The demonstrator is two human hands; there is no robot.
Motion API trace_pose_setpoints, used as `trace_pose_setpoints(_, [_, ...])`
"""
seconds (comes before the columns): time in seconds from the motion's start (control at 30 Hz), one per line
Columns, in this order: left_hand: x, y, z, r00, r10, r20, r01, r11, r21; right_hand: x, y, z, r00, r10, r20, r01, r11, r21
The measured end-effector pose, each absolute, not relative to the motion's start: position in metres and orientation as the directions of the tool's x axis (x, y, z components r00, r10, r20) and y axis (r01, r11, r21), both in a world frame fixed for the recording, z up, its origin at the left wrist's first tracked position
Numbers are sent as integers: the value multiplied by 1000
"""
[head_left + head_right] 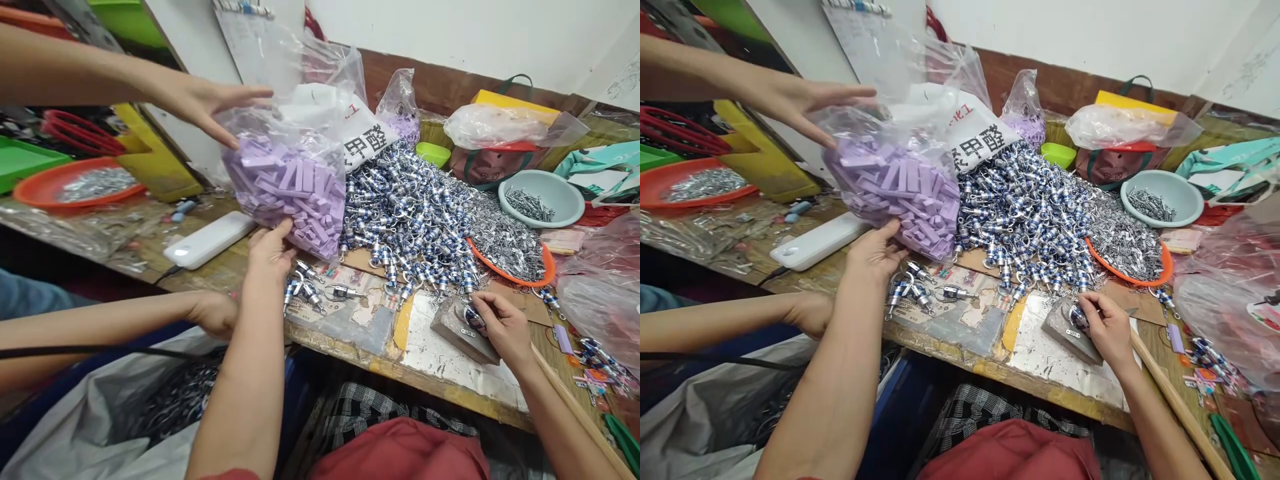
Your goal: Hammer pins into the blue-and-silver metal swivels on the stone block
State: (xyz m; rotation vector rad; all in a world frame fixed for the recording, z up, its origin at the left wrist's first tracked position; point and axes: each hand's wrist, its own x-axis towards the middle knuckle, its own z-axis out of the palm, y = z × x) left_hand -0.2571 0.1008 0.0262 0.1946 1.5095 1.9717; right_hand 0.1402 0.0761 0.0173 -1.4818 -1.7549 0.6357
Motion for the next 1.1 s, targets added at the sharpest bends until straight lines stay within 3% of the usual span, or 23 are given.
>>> trace_pose_setpoints(0.27, [-226, 87, 38, -760, 578, -297, -526, -279, 803, 138, 73, 18, -13, 980, 199, 593, 167, -787])
trace_pose_setpoints(0.4, [-221, 91, 31, -796, 522, -308, -530, -353, 771, 139, 74, 18, -16, 981, 196, 596, 166, -785])
trace_pose_setpoints(0.67, [-198, 129, 37, -821, 535, -200, -431, -348, 833, 141, 74, 18, 3, 984, 179, 592, 142, -793])
trace_pose_setpoints(0.87, [-178, 148, 59, -859, 505, 79, -114, -341, 933, 142, 74, 14, 9, 984, 179, 588, 139, -797])
trace_pose_setpoints(0.97, [-174, 143, 63, -808, 510, 295, 179, -265, 948, 141, 73, 14, 12, 984, 176, 588, 135, -797])
trace_pose_setpoints(1.03, [-173, 137, 64, -707, 552, 442, 468, -103, 878, 141, 73, 15, -1, 979, 206, 604, 165, -780])
trace_pose_setpoints(1.1, [-174, 132, 66, -612, 621, 490, 668, 74, 740, 140, 73, 16, -12, 971, 238, 620, 195, -760])
